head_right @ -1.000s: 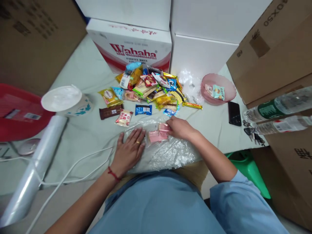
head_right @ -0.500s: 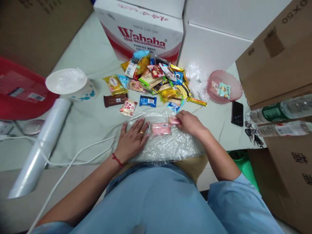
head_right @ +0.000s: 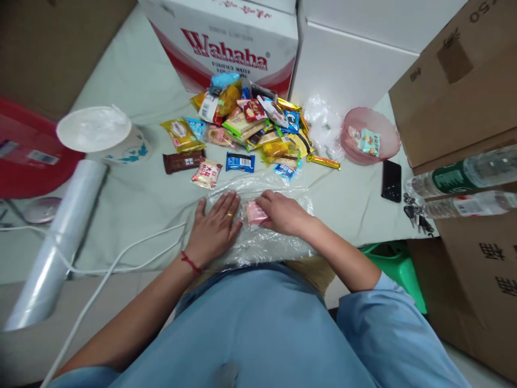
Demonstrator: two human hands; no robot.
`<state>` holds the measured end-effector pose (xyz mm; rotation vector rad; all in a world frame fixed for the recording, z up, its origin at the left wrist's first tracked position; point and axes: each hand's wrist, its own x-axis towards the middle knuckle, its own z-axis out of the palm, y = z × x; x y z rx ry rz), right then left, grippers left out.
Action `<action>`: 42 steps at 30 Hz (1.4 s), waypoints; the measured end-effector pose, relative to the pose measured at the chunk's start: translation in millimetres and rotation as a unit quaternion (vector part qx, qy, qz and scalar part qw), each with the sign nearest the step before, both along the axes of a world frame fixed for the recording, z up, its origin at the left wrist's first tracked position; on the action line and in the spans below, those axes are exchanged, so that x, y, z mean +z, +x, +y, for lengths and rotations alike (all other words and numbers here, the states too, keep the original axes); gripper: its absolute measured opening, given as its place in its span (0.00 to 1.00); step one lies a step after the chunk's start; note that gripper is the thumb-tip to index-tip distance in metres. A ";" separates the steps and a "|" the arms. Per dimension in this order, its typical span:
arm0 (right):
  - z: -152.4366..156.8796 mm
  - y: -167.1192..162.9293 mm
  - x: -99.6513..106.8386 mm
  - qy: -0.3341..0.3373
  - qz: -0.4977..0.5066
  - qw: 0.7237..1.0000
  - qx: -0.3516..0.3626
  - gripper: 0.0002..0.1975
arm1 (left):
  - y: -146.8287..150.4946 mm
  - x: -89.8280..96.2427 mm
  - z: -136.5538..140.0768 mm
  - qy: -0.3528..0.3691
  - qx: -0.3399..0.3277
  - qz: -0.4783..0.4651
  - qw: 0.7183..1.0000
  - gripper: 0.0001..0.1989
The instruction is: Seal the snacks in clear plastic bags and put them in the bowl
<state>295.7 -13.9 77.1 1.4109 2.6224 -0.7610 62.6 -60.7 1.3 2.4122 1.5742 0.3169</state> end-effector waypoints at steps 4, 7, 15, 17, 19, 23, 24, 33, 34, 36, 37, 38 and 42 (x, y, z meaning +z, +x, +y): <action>3.5 -8.3 3.2 0.034 -0.054 0.998 0.028 0.27 | -0.4 -0.1 0.2 -0.003 0.000 -0.003 1.000 0.32; 6.1 -14.6 4.4 0.051 -0.088 0.992 0.068 0.20 | -0.9 -0.9 0.8 -0.001 0.001 -0.008 1.000 0.32; 3.7 -7.8 -0.4 0.055 -0.073 0.987 0.128 0.21 | -0.3 -0.5 -2.1 0.002 -0.001 -0.007 1.000 0.31; 4.3 -5.0 -2.4 0.050 -0.065 0.988 0.134 0.21 | -2.1 -0.3 -2.8 0.005 -0.005 -0.017 1.000 0.31; 5.5 -0.7 -3.1 0.040 -0.051 0.990 0.125 0.23 | -6.8 -1.2 -2.5 0.008 -0.009 -0.040 0.999 0.31; -0.8 21.8 4.5 0.027 0.060 0.995 0.077 0.32 | -24.7 -4.9 1.8 0.018 -0.007 -0.127 0.992 0.29; -6.8 29.9 7.2 0.030 0.103 0.992 0.068 0.33 | -29.5 -5.5 3.5 0.019 -0.004 -0.151 0.988 0.29; -104.9 66.7 -31.8 0.122 0.126 0.982 -0.071 0.36 | -51.5 6.6 13.8 0.066 0.026 -0.204 0.976 0.17; -108.9 66.0 -36.4 0.123 0.128 0.978 -0.105 0.37 | -53.6 8.1 12.4 0.068 0.011 -0.198 0.978 0.16; -109.8 64.4 -40.5 0.118 0.139 0.972 -0.149 0.41 | -57.4 9.6 8.0 0.051 -0.024 -0.190 0.980 0.16; -107.7 63.8 -40.5 0.113 0.138 0.971 -0.159 0.42 | -58.4 9.4 5.2 0.038 -0.042 -0.186 0.981 0.18; -104.8 63.5 -39.8 0.106 0.129 0.973 -0.161 0.40 | -58.5 8.6 2.2 0.026 -0.057 -0.181 0.981 0.20; -93.3 65.3 -33.0 0.057 0.092 0.987 -0.119 0.10 | -50.0 4.3 -9.5 0.039 -0.077 -0.145 0.986 0.28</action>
